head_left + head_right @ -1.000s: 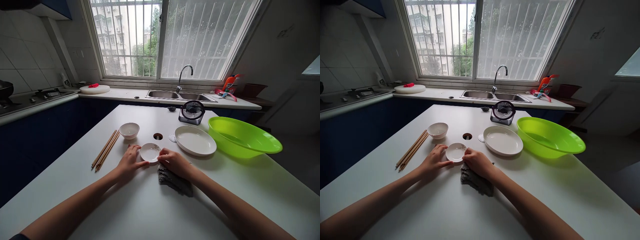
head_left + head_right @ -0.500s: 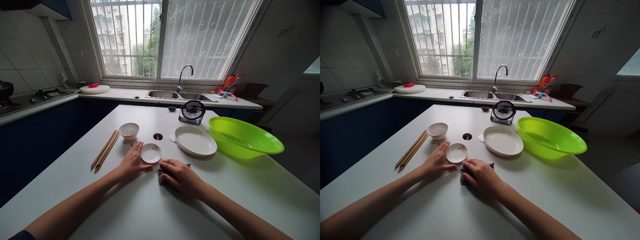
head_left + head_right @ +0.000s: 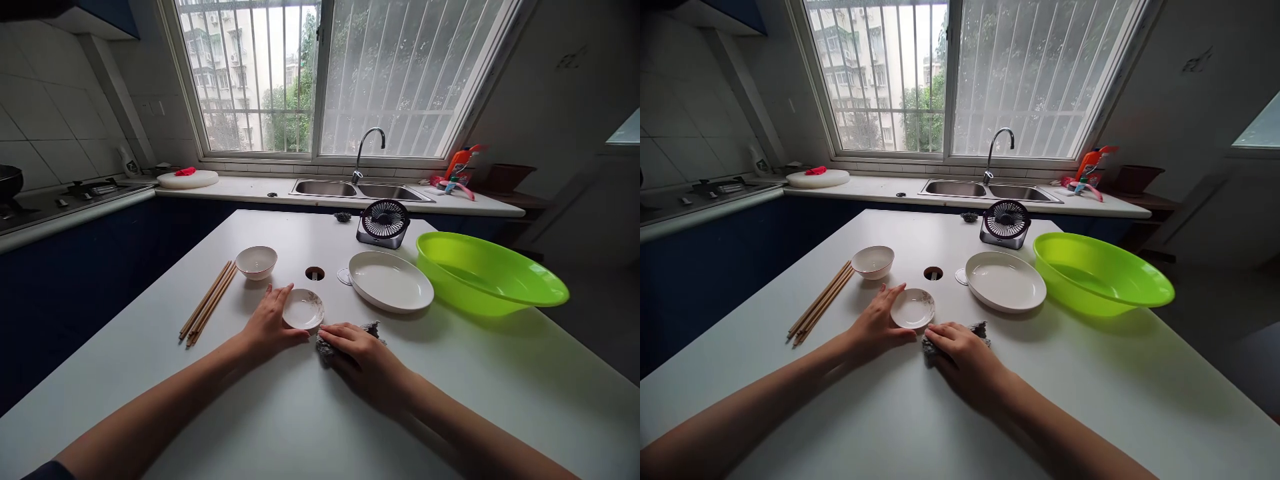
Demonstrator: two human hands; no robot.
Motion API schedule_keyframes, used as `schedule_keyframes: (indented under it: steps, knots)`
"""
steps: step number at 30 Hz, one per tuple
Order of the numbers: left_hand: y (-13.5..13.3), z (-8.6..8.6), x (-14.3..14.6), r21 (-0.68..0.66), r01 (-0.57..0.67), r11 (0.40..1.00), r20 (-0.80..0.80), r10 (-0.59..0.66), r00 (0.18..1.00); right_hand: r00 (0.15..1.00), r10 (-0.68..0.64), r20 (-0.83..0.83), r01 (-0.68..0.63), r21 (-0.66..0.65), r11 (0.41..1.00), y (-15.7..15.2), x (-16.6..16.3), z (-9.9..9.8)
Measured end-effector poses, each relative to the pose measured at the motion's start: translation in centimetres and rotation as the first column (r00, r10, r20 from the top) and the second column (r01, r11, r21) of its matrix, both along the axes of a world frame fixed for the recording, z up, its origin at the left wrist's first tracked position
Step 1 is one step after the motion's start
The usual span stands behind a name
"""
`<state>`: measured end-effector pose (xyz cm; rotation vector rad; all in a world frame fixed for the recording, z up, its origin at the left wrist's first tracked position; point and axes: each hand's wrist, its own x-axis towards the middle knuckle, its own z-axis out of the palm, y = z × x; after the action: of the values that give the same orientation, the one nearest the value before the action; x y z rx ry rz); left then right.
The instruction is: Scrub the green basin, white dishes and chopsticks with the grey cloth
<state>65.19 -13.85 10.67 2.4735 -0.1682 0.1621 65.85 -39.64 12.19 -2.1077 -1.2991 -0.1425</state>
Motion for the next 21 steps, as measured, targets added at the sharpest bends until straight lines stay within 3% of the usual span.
schedule_keyframes:
  steps: [7, 16, 21]
  knots:
    - [0.1, -0.3, 0.0, -0.109, -0.002, 0.994, 0.027, 0.005, 1.000, 0.997, -0.073, -0.020, 0.075, 0.205, 0.976, 0.7, 2.9, 1.2]
    - [-0.5, -0.9, -0.2, -0.107, 0.052, 0.993, 0.159, -0.034, 0.987, 0.999, -0.034, -0.039, 0.038, 0.106, 0.994, 4.0, 4.1, 0.0]
    - [-0.5, -0.9, -0.2, -0.100, 0.100, 0.990, 0.243, -0.074, 0.967, 0.993, -0.054, -0.108, 0.075, 0.201, 0.977, 3.7, 3.7, -0.5]
